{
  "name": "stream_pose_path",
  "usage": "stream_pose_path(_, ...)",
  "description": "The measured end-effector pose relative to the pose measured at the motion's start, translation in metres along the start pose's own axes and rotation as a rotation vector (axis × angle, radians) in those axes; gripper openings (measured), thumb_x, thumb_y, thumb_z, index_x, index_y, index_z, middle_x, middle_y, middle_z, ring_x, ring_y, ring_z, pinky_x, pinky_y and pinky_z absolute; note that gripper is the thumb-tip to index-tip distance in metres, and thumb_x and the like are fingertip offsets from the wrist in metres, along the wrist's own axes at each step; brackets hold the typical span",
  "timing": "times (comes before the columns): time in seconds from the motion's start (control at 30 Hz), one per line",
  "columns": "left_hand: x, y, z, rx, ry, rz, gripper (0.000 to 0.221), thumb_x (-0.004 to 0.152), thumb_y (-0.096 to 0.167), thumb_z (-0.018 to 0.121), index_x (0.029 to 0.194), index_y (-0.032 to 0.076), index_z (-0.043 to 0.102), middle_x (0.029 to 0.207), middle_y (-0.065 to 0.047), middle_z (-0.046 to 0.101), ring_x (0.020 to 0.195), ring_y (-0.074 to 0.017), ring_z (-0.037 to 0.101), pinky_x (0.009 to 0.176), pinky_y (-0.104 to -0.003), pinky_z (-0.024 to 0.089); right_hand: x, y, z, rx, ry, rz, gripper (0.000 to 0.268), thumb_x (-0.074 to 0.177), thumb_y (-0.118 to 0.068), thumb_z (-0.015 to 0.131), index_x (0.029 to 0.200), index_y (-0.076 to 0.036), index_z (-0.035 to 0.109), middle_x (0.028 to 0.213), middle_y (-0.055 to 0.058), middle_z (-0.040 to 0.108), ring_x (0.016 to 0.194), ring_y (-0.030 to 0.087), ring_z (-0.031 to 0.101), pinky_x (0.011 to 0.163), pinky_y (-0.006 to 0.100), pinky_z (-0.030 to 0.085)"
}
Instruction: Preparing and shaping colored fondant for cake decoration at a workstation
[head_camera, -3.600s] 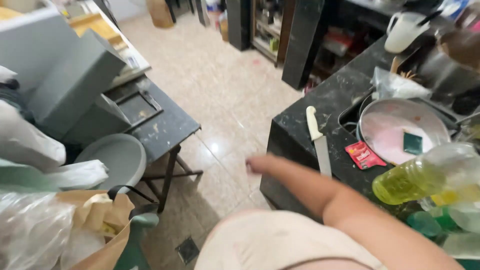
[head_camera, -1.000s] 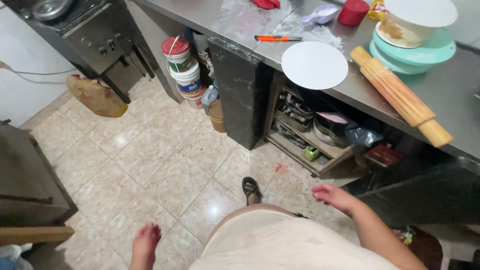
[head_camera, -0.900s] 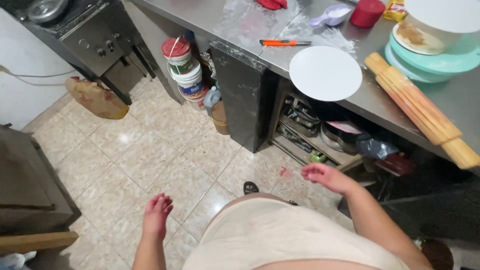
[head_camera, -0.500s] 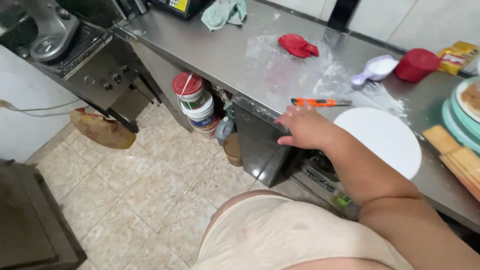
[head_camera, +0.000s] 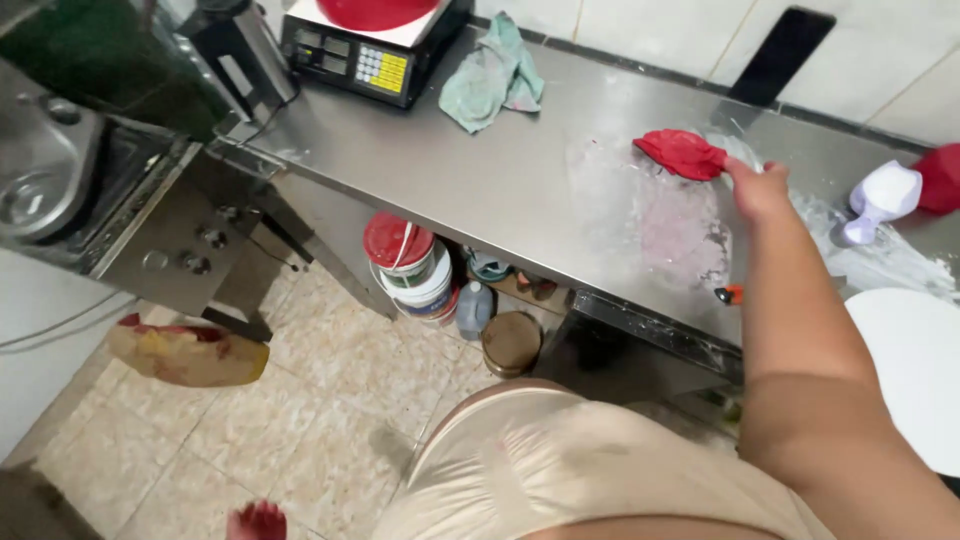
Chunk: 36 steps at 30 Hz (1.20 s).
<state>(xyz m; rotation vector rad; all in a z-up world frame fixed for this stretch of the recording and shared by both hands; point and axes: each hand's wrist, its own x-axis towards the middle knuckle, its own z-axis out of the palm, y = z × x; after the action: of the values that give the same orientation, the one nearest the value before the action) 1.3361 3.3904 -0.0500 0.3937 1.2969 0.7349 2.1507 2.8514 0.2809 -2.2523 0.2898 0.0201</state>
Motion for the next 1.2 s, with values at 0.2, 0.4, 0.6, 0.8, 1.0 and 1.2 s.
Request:
stream_pose_path(0.2,0.011,0.051,0.210,0.077,-0.307,0.038,0.031,0.111,0.050,0.051,0.107,0.022,0.062,0.101,0.001,0.065,0.093,-0.0153,0.062,0.083,-0.028,0.051,-0.005,-0.090,0.056,-0.143,0.014,0.333,0.125,0.077,-0.084,0.069,0.160,-0.006,0.019,0.164,0.021,0.029,0.151,0.037,0.031,0.124,0.042,0.024)
stream_pose_path(0.4,0.025,-0.020,0.255,0.142,-0.496,-0.160,0.042,0.104,0.058,0.060,0.121,0.021,0.068,0.112,-0.004,0.071,0.101,-0.0242,0.067,0.084,-0.040,0.053,0.026,-0.091,0.118,-0.387,0.107,-0.068,0.088,0.058,-0.073,0.085,0.120,-0.015,0.063,0.134,0.015,0.040,0.122,0.038,0.050,0.106,0.041,0.041)
stream_pose_path(0.6,-0.003,-0.001,0.288,0.363,-0.299,-0.050,0.035,0.100,0.027,0.058,0.129,0.009,0.055,0.111,-0.011,0.061,0.095,-0.0269,0.059,0.079,-0.037,0.050,0.061,-0.064,0.135,-0.400,0.156,-0.396,0.060,0.065,-0.066,0.085,0.094,-0.017,0.069,0.110,0.011,0.052,0.099,0.034,0.055,0.084,0.041,0.048)
stream_pose_path(0.8,-0.044,0.055,0.374,0.431,-0.362,0.161,0.034,0.104,0.021,0.057,0.132,0.003,0.054,0.111,-0.018,0.061,0.099,-0.0307,0.061,0.088,-0.040,0.051,0.069,-0.073,0.123,-0.475,0.054,-0.334,0.051,0.071,-0.065,0.079,0.082,-0.018,0.062,0.097,0.011,0.060,0.080,0.034,0.061,0.068,0.044,0.046)
stream_pose_path(1.0,-0.058,0.088,0.443,0.389,-0.570,0.069,0.017,0.100,0.009,0.058,0.116,0.008,0.063,0.104,-0.015,0.068,0.090,-0.0237,0.063,0.080,-0.035,0.050,0.079,-0.119,0.140,-0.278,0.254,-0.187,0.074,0.078,-0.071,0.083,0.116,-0.009,0.068,0.115,0.017,0.066,0.104,0.037,0.063,0.088,0.044,0.048)
stream_pose_path(1.2,-0.045,0.144,0.504,0.492,-0.712,0.103,0.021,0.097,0.008,0.061,0.118,0.004,0.063,0.105,-0.015,0.068,0.091,-0.0225,0.066,0.080,-0.032,0.052,0.070,-0.155,0.194,0.012,0.310,-0.327,0.033,0.091,-0.028,0.067,0.115,-0.011,0.051,0.118,0.015,0.045,0.110,0.034,0.053,0.101,0.042,0.040)
